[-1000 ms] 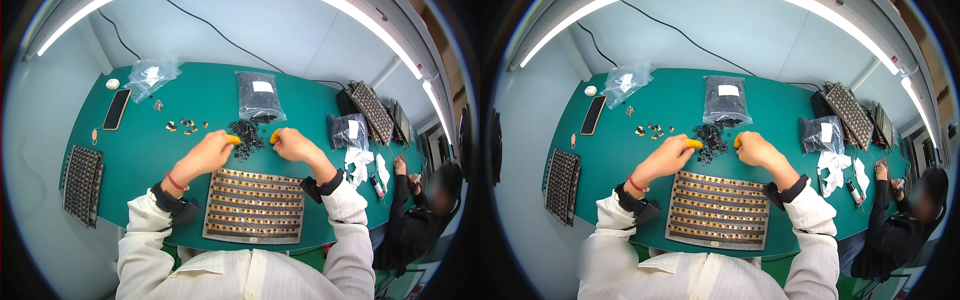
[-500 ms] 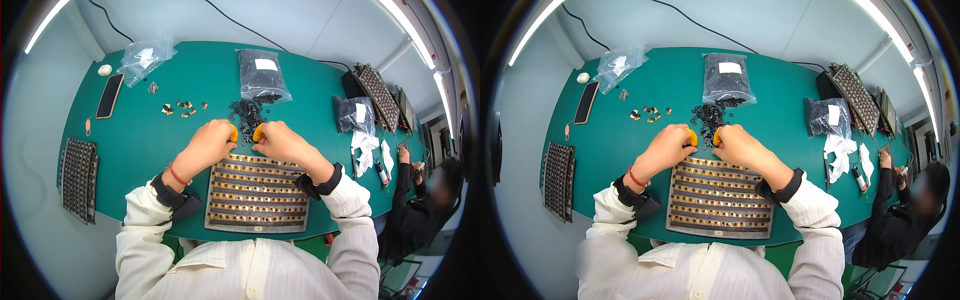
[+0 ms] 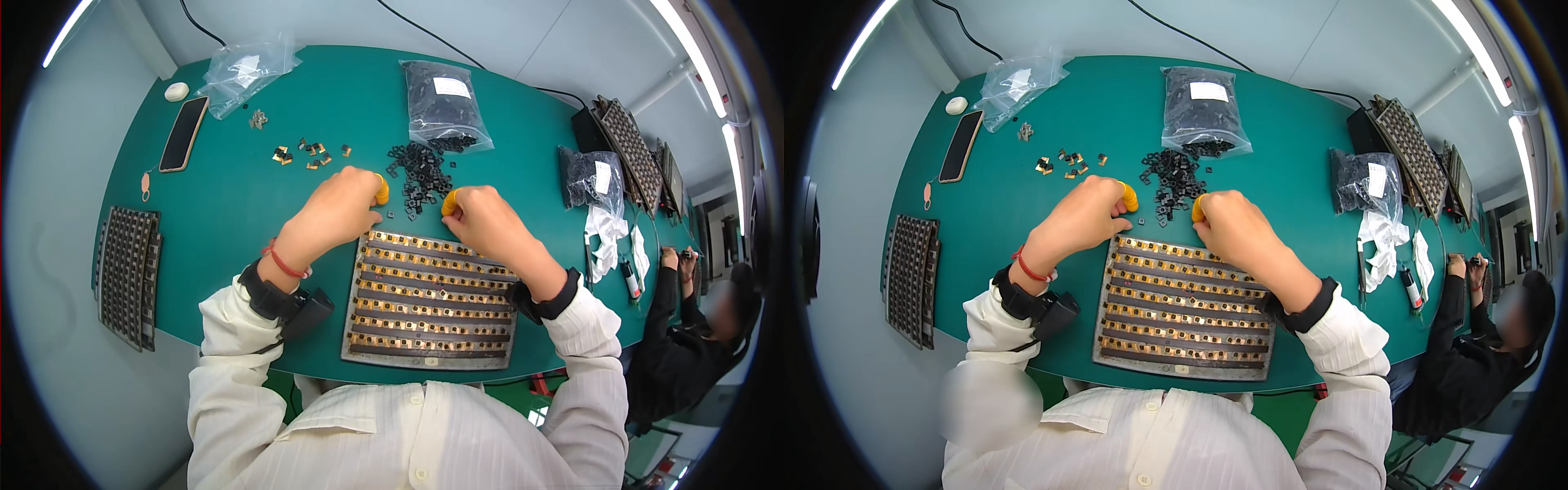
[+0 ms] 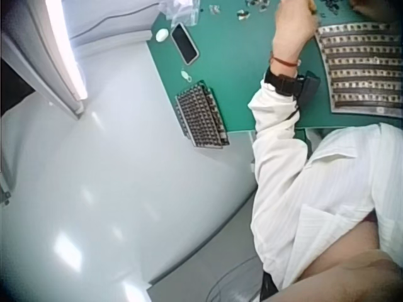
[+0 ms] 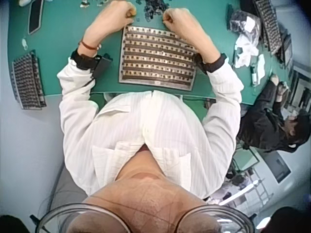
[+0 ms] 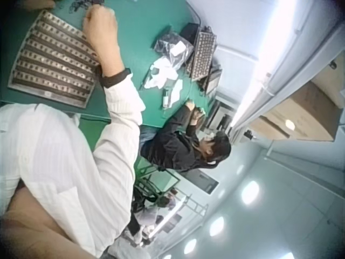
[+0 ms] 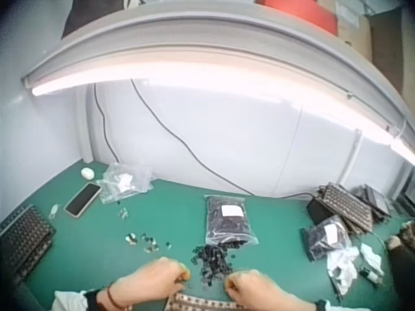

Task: The person uses two yellow-handled tools to press small black components into a grid of slots on a metal tray. The person works systematically across the tray, picking up components from a pile on the table and inserting them into the designated positions.

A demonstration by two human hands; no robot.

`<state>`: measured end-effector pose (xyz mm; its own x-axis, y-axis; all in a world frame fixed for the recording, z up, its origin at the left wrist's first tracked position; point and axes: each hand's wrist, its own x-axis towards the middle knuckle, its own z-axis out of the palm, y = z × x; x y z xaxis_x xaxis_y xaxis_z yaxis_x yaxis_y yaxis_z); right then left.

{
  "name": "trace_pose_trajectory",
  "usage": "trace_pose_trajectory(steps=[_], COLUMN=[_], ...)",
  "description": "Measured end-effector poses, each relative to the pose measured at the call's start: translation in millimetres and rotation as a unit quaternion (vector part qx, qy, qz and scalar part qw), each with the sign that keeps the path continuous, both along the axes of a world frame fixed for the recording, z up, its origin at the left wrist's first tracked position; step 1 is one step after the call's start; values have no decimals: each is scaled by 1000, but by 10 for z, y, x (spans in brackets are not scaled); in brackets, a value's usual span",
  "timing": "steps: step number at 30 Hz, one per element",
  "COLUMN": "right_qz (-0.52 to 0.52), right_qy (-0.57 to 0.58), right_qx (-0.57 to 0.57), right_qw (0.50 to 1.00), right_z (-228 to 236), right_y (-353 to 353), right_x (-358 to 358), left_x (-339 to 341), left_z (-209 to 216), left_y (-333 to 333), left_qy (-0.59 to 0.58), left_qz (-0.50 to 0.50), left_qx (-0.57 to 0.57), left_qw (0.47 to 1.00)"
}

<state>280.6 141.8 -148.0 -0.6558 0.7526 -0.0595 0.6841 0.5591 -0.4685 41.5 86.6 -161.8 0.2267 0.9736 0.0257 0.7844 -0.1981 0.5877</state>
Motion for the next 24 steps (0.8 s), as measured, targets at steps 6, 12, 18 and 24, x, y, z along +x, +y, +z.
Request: trace_pose_trajectory(steps=[6,12,18,24], right_qz=[-25,-52,-10,0], right_qy=[24,33,58,40], right_qx=[-18,-69,-66,-33], right_qw=[999,996,996,999], right_z=[106,146,53,-20], right_y=[-4,29,-6,-21], right_x=[186,322,113,43], left_x=[194,188,139,141], left_z=[27,-1,13,34], left_y=[-26,-62,-52,-67], left_qy=[34,100,106,147], left_qz=[34,48,89,114], left_qx=[-16,10,16,25], left_qw=[999,994,990,982])
